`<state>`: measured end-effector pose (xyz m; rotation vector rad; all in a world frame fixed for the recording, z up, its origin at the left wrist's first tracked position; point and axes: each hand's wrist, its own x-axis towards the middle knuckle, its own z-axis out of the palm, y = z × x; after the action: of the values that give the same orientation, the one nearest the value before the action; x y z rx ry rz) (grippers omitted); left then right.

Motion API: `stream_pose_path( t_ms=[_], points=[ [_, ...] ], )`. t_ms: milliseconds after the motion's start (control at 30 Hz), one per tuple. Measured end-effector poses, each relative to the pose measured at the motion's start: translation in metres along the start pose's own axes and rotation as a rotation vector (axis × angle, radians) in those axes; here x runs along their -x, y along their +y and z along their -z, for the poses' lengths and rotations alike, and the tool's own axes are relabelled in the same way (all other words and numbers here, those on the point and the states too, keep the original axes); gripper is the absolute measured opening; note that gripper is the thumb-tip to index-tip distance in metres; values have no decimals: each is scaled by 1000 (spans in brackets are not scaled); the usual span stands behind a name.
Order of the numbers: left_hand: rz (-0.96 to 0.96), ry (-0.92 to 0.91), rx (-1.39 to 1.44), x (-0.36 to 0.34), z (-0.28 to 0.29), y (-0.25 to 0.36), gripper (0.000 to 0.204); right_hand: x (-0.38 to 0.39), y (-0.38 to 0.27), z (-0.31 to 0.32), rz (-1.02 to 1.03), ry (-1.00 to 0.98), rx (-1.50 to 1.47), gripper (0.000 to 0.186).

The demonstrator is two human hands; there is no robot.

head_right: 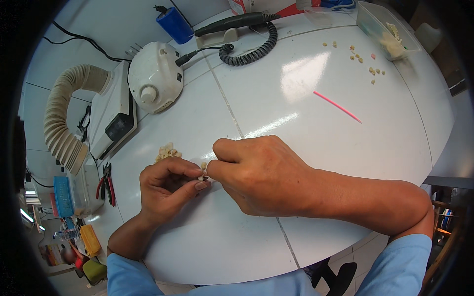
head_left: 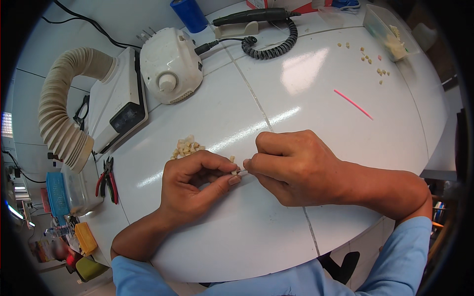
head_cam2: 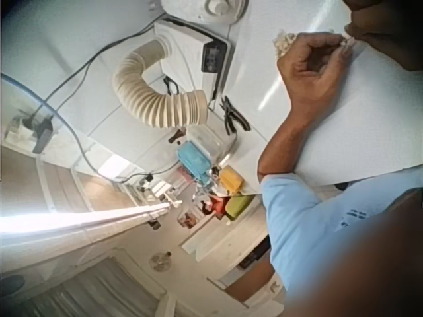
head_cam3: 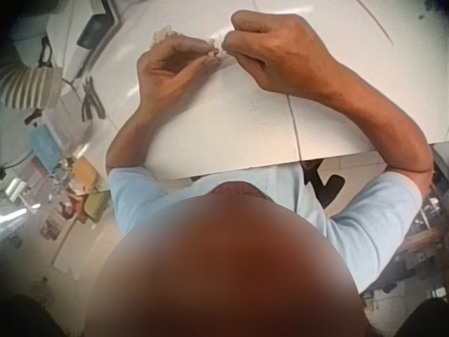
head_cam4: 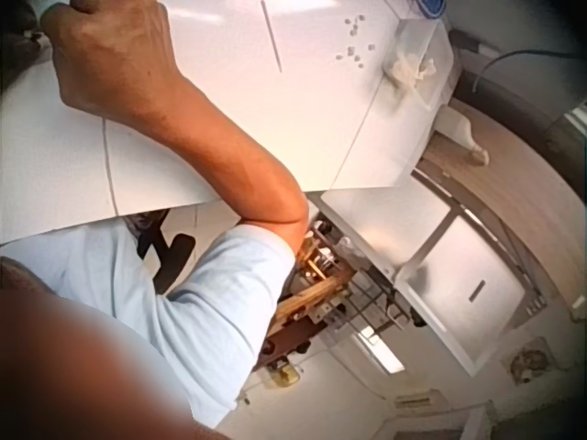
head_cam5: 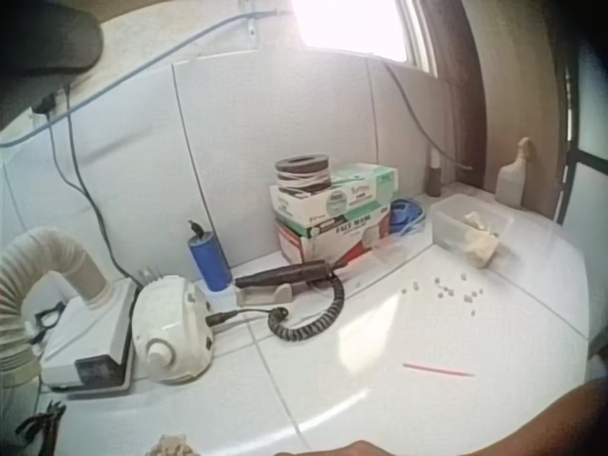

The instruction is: Polishing a dental prosthesis using a hand tool and a small pick.

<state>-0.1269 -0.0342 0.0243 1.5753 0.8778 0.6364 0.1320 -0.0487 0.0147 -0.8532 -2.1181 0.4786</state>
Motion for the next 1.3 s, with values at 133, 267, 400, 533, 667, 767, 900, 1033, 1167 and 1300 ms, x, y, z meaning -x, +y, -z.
stream_pose_path(
  t_ms=[133,267,400,533,667,767,900,1033,1167,1300],
  points=[
    [14,11,23,2,-1,1,15,-1,-3,4,-10,-42,23,17],
    [22,16,12,2,0,0,15,-2,-3,4,-10,-63,26,17],
    [2,6,-2,0,0,1,15,-1,-1,6,-17,-98,-3,18],
    [-37,5,-30,0,-1,2,17,1,0,3,6,-84,-30,21],
    [-42,51,-13,0,-4,1,19,1,3,1,16,-145,-43,21],
    [-112,11,-91,0,-1,-1,19,2,2,2,35,-156,-45,22],
    [-137,-10,-178,-1,0,1,20,1,0,5,35,-201,-34,13],
    [-150,-14,-223,-2,-1,4,22,0,1,5,53,-183,-27,13],
    [-202,-12,-283,-3,-2,4,24,1,-1,4,42,-163,-20,13],
    [-242,-20,-316,-4,-1,3,23,1,0,3,61,-133,-15,14]
  ],
)
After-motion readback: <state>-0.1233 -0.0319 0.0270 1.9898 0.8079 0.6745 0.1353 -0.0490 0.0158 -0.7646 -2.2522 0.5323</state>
